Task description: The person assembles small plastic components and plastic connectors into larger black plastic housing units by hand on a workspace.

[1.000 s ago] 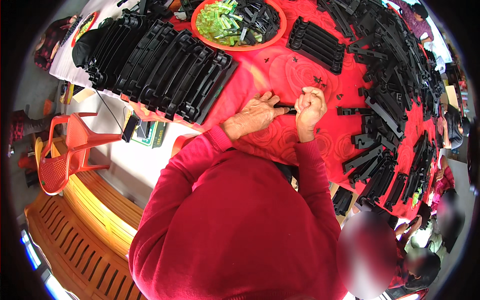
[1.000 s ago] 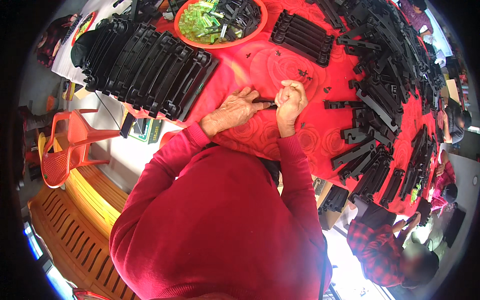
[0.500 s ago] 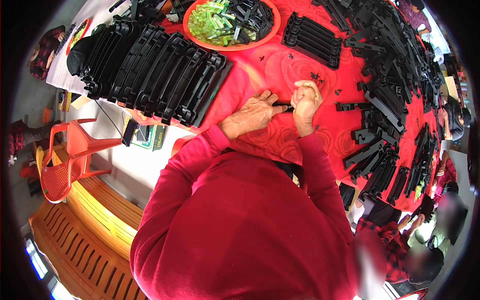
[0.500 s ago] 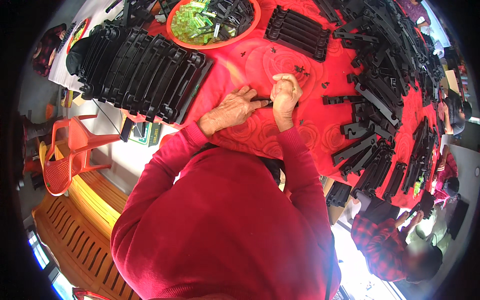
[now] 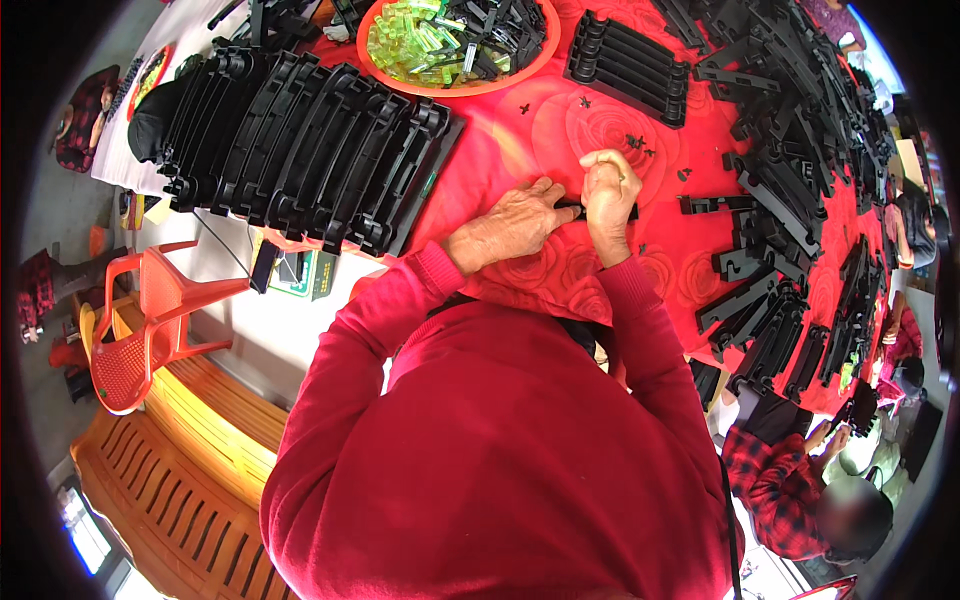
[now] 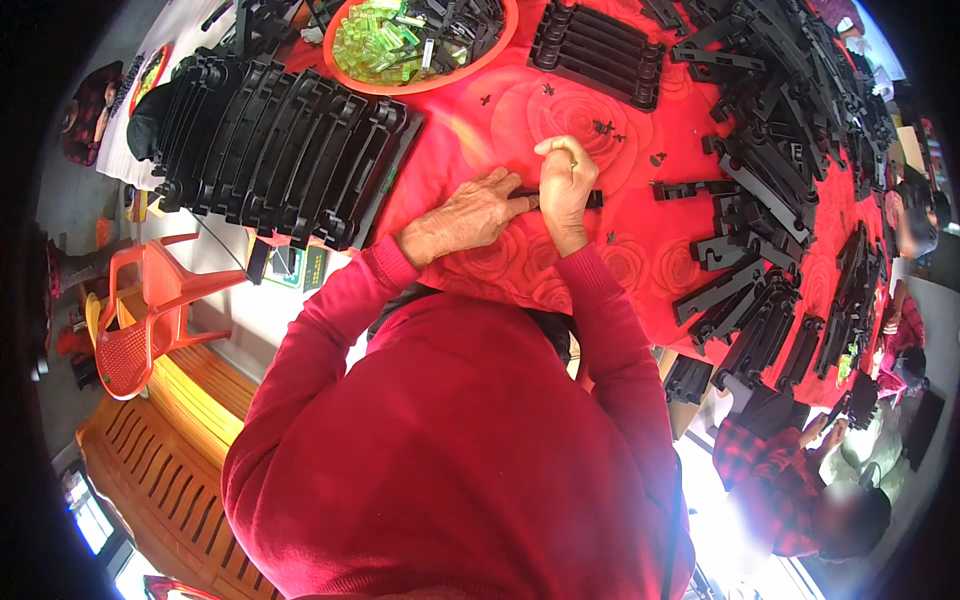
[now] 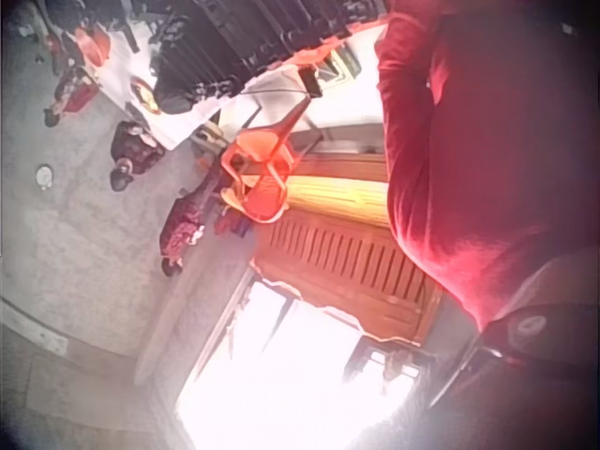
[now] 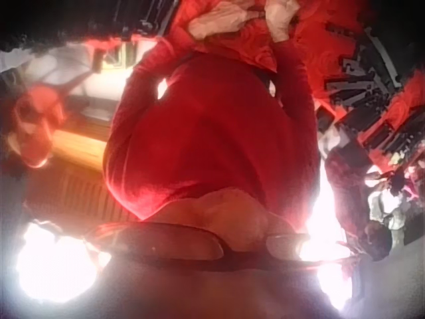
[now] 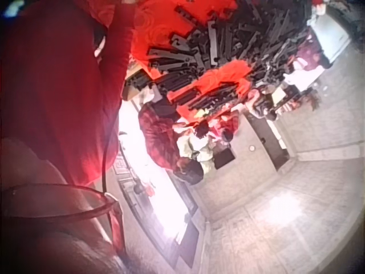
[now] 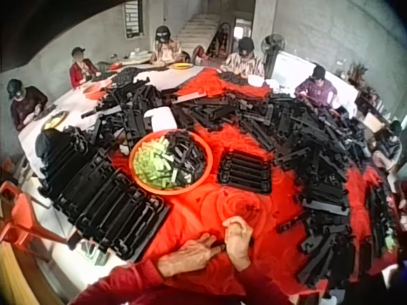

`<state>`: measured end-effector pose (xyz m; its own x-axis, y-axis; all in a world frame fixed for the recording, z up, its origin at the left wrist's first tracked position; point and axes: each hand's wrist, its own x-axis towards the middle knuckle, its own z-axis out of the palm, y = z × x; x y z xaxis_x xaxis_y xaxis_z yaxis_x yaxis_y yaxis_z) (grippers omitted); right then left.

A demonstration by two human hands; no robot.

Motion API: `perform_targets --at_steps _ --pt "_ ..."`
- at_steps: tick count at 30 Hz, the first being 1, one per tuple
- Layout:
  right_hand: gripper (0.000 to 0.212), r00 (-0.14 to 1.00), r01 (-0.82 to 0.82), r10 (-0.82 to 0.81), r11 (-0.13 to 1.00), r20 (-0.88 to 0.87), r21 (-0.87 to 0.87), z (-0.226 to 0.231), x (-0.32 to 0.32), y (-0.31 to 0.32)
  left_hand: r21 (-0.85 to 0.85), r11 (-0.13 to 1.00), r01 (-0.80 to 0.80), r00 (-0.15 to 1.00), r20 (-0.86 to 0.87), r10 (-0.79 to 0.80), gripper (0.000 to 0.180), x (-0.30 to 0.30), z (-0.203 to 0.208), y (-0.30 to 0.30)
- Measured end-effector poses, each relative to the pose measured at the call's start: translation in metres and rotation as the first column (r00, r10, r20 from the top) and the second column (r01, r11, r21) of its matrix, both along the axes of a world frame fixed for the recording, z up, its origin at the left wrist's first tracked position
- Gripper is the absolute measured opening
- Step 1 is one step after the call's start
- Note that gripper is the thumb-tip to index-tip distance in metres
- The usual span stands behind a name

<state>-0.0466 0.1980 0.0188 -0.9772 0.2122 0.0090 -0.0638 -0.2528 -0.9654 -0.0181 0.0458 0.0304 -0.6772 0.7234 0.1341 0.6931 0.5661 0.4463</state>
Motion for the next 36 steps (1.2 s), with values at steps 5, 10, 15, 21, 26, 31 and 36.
perform_targets --at_steps 5,10,15,21,26,31,36 --pt "0.019 0.999 -0.035 0.035 0.999 0.002 -0.030 0.006 0.003 0.001 0.064 0.997 -0.036 0.996 -0.082 0.041 0.042 0.007 -0.004 -0.002" --pt "0.016 0.999 0.030 -0.036 0.968 -0.019 -0.249 0.015 0.005 0.014 0.158 0.981 -0.112 0.980 -0.148 0.135 0.027 0.011 -0.014 -0.004" --pt "0.015 0.978 0.116 -0.161 0.948 -0.133 -0.296 0.040 0.011 0.046 0.169 0.978 -0.123 0.972 -0.180 0.153 0.014 0.012 -0.017 -0.006" --pt "0.019 0.938 0.303 -0.327 0.935 0.112 0.186 0.022 0.033 0.090 0.201 0.968 -0.149 0.953 -0.233 0.195 0.008 0.018 -0.013 -0.005" --pt "0.027 0.909 0.350 -0.416 0.720 -0.031 0.599 -0.028 0.039 0.115 0.170 0.970 -0.172 0.940 -0.267 0.213 0.010 0.022 -0.016 -0.001" --pt "0.039 0.886 0.326 -0.321 -0.082 -0.335 0.942 0.011 0.051 0.084 0.150 0.967 -0.203 0.932 -0.272 0.238 0.014 0.026 -0.017 -0.004" --pt "0.042 0.904 0.163 0.382 0.102 -0.190 0.981 0.052 0.065 0.058 0.021 0.977 -0.212 0.953 -0.217 0.212 0.024 0.026 -0.013 -0.005"
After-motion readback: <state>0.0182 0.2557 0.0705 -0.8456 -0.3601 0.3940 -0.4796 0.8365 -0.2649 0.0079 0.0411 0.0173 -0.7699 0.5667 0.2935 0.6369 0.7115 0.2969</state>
